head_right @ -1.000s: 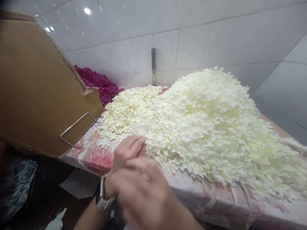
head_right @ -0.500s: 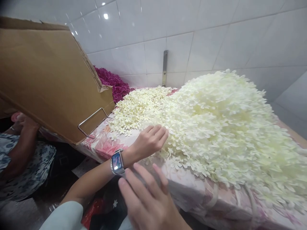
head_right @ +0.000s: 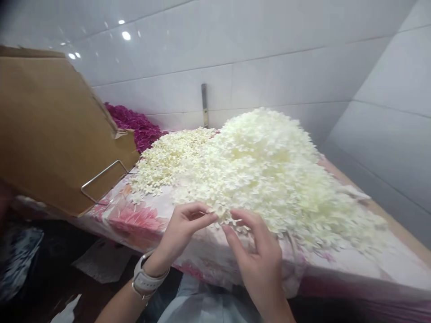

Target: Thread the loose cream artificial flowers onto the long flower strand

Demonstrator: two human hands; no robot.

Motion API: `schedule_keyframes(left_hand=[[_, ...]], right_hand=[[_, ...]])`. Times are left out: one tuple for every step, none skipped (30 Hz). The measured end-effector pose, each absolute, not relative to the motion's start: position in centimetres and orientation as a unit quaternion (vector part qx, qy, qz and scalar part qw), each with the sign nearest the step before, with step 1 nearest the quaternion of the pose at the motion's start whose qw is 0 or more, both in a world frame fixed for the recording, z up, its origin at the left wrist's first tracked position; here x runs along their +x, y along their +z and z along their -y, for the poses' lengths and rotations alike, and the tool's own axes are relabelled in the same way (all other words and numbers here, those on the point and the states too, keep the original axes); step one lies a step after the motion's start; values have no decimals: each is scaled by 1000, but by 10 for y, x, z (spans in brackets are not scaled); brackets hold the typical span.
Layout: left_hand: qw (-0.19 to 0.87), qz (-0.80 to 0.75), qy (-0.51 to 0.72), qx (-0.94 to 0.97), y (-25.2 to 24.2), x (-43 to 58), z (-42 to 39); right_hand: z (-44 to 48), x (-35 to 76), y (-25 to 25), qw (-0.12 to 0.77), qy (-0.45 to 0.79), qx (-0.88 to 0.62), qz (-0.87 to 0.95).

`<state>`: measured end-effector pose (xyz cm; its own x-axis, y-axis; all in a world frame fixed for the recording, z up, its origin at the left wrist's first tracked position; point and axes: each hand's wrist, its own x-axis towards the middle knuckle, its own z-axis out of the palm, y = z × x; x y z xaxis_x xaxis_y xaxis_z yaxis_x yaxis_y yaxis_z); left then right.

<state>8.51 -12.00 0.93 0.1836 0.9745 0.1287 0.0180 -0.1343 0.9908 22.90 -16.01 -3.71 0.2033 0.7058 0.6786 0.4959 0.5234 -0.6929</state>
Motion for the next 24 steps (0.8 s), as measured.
schedule_keyframes(left_hand=[[537,-426,482,547,7,89,124],[558,-426,487,520,5,92,126],[572,-426,490,501,3,96,128],[581,-429,492,486,1,99,128],[586,-433,492,476,0,101,128],[590,-438,490,468,-2,104,129],[593,-442,486,465,-3,106,129],[593,-445,484,465,-3,108,131],[589,-447,486,466,-4,111,132],[581,-450,490,468,-5,113,135],[571,-453,499,469,-6,116,137],[560,-457,508,467,-7,118,139],[553,-461,516,464,-8,120,142],[550,-464,521,459,-9,123,143],[549,-468,523,453,-11,125,144],[549,-471,524,449,-12,126,144],[548,-475,523,448,-14,127,145],[548,-479,519,448,-14,128,144],[548,-484,513,449,-15,128,144],[549,-489,506,451,-15,128,144],[549,-495,499,451,-15,127,144],[549,-499,494,453,-15,126,144],[545,-503,491,456,-14,125,144],[538,-507,489,462,-13,123,144]], right_hand=[[159,233,-37,604,113,-482,625],[157,237,-36,601,128,-476,629],[156,240,-34,602,135,-468,633],[154,242,-33,605,136,-461,635],[153,244,-31,608,138,-455,635],[152,246,-29,609,147,-452,636],[151,249,-28,605,165,-450,637],[151,251,-26,600,190,-448,635],[151,253,-25,597,216,-446,631],[151,255,-24,594,243,-445,624],[152,257,-23,595,267,-444,615],[152,259,-23,595,289,-442,605],[153,260,-22,596,308,-440,597],[154,262,-22,594,324,-437,592],[154,263,-22,591,334,-435,591],[155,265,-22,587,336,-435,594],[155,266,-22,585,330,-435,599],[156,266,-22,582,322,-438,606],[156,267,-22,576,316,-440,612],[156,267,-23,568,317,-442,617],[156,266,-23,562,322,-442,620],[156,265,-24,562,325,-442,618],[156,264,-25,572,317,-444,612],[155,263,-26,589,294,-447,606]])
